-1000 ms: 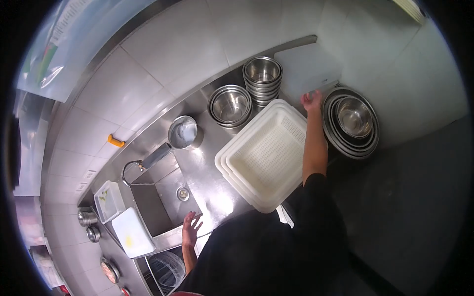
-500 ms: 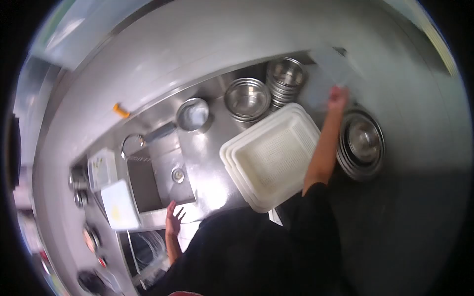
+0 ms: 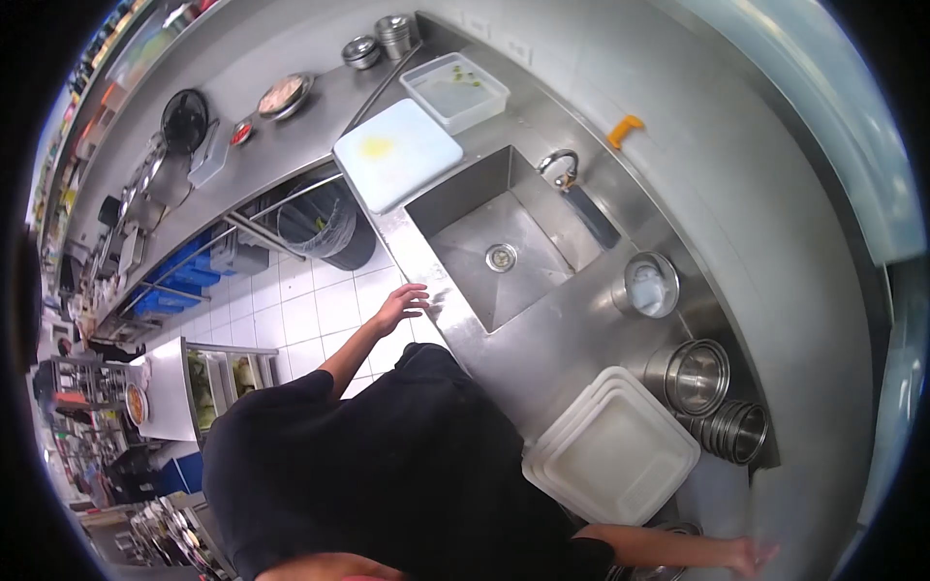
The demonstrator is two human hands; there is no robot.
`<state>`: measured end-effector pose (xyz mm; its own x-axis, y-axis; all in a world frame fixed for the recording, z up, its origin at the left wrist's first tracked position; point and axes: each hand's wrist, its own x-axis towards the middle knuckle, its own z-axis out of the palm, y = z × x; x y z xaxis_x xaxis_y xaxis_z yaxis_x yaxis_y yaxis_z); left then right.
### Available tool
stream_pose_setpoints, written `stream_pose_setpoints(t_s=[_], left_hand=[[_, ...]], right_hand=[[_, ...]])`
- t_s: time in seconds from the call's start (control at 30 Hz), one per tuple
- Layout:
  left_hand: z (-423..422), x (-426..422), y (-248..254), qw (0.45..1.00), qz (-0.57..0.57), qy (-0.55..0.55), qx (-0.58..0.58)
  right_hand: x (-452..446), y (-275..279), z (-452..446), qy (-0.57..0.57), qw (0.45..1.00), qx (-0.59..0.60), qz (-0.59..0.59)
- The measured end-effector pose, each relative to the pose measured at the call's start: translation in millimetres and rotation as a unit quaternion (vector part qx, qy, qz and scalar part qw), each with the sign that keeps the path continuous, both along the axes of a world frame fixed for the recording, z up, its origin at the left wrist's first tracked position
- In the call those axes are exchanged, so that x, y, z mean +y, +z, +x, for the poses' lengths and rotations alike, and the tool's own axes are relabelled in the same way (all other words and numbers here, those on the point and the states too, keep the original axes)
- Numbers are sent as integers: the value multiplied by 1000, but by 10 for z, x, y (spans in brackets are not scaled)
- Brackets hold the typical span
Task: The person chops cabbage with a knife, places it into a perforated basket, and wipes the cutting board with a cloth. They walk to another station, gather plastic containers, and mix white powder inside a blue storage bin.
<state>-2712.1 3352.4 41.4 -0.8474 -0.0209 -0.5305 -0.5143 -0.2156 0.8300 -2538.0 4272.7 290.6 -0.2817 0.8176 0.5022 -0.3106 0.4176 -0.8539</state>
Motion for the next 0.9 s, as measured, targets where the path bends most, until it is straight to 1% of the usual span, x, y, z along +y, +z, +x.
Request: stream_pose_setpoints(t_s=[0.1,0.17,0.2,0.27,0.3,0.33,0.4,0.47,0.5,0.53,0.57,0.6,0.63,0.67,0.73,0.8,0.83,0.87,0.9], left_hand=[[255,-466,-507,997,-65,14,-46],[547,-847,-898,989,-116,-4,-91],[747,-1051,-1175,983,-155,-13,-99],[1212,-1509,-1734,958,-273,-35,-84],[1435,-1689,-1791,948,-299,-37,-107],[1615,-1846,-1770,941,-299,-40,-154],[2014,-2102,-1804,950,-211,40,-227],[2323,-2342,-1935,939,-167,67,-294],[2419,-2465,-1969,934,-189,19,-302],[2518,-2591,-2003,927,-210,-28,-308],[2637,-2742,-2235,929,-195,-36,-311],[2655,-2934,-2471,936,-235,-82,-250],[2758,-3029,-2704,943,-221,-54,-242],[2736,-3089,-2702,953,-181,27,-240],[2704,-3130,-2491,949,-96,193,-230],[2567,-3162,-2048,929,-59,306,-202],[2567,-3197,-1951,919,-44,344,-187],[2600,-3225,-1925,908,-29,381,-172],[2634,-3233,-1939,895,-13,417,-158]], right_hand=[[-1358,478,92,27,994,-51,96],[-2263,678,112,49,985,-75,146],[-2631,785,118,61,980,-91,167],[-3339,901,93,89,971,-104,199],[-3666,962,54,107,965,-109,211],[-3962,1022,21,122,961,-114,221],[-4506,1110,-31,156,952,-122,233],[-4847,1096,-61,191,945,-126,232],[-4837,902,-34,202,952,-128,193],[-4795,664,-157,227,947,-117,193],[-5040,606,-426,254,942,-104,195],[-5232,520,-686,284,934,-91,198],[-5193,342,-1090,379,902,-118,170],[-5074,135,-1559,470,858,-151,141],[-6285,33,-2480,526,829,-104,158],[-7545,53,-3166,541,824,-169,32],[-8175,61,-3513,540,818,-197,-34],[-8514,-191,-3874,561,817,-119,53],[-9022,-87,-4142,560,788,-249,-60]])
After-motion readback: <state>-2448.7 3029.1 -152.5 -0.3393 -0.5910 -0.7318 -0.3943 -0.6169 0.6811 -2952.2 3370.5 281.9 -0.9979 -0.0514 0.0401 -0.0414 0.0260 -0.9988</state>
